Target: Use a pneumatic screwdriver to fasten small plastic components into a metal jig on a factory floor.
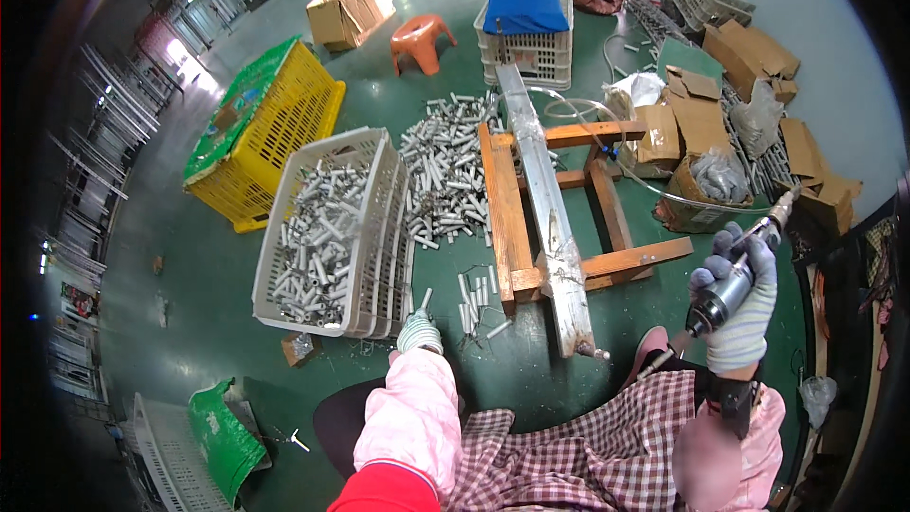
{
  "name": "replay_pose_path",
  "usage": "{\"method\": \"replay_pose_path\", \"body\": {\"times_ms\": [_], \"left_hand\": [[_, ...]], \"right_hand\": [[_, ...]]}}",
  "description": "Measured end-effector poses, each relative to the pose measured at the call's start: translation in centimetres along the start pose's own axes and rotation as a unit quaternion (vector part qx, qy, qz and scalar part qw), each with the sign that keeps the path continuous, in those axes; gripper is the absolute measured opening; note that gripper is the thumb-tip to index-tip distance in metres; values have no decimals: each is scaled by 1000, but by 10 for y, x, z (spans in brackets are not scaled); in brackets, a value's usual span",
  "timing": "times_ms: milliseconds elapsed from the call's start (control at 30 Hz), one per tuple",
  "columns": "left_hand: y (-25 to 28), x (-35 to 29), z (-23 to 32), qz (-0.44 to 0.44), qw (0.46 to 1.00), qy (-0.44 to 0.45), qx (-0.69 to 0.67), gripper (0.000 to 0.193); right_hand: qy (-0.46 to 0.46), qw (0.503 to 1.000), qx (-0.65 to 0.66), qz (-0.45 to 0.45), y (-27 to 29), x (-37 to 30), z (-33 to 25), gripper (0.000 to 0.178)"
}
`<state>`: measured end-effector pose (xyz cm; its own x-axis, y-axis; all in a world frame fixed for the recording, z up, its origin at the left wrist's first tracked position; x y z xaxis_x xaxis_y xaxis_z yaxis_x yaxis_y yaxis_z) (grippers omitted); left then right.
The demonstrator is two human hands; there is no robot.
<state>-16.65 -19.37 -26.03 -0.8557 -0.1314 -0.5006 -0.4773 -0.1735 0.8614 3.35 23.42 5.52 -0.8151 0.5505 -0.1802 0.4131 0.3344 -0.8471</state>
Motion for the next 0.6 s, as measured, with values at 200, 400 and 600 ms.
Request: {"method": "replay_pose_path", "body": {"times_ms": [200, 400, 600], "left_hand": [[80, -76, 75, 234, 937, -177, -189, 24], [131, -178, 148, -119, 737, -299, -595, 23], [137, -299, 196, -298, 695, -360, -546, 31]], "right_hand": [[34, 998, -49, -6, 8, -7, -15, 29], [48, 998, -28, -2, 1, -17, -18, 27], [58, 998, -17, 4, 2, -14, -28, 24]]}}
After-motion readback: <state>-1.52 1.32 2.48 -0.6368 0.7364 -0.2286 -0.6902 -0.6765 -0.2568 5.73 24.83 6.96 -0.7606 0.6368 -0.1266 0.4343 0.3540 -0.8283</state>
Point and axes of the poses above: each hand's wrist, its own x-axis towards the middle knuckle, its own y-axis out of the back of the hand, z = x × y, the point moved 5 cm from there along x, towards the middle knuckle, and after that the axes turned 2 degrees about -y, right-handed, at the moved point
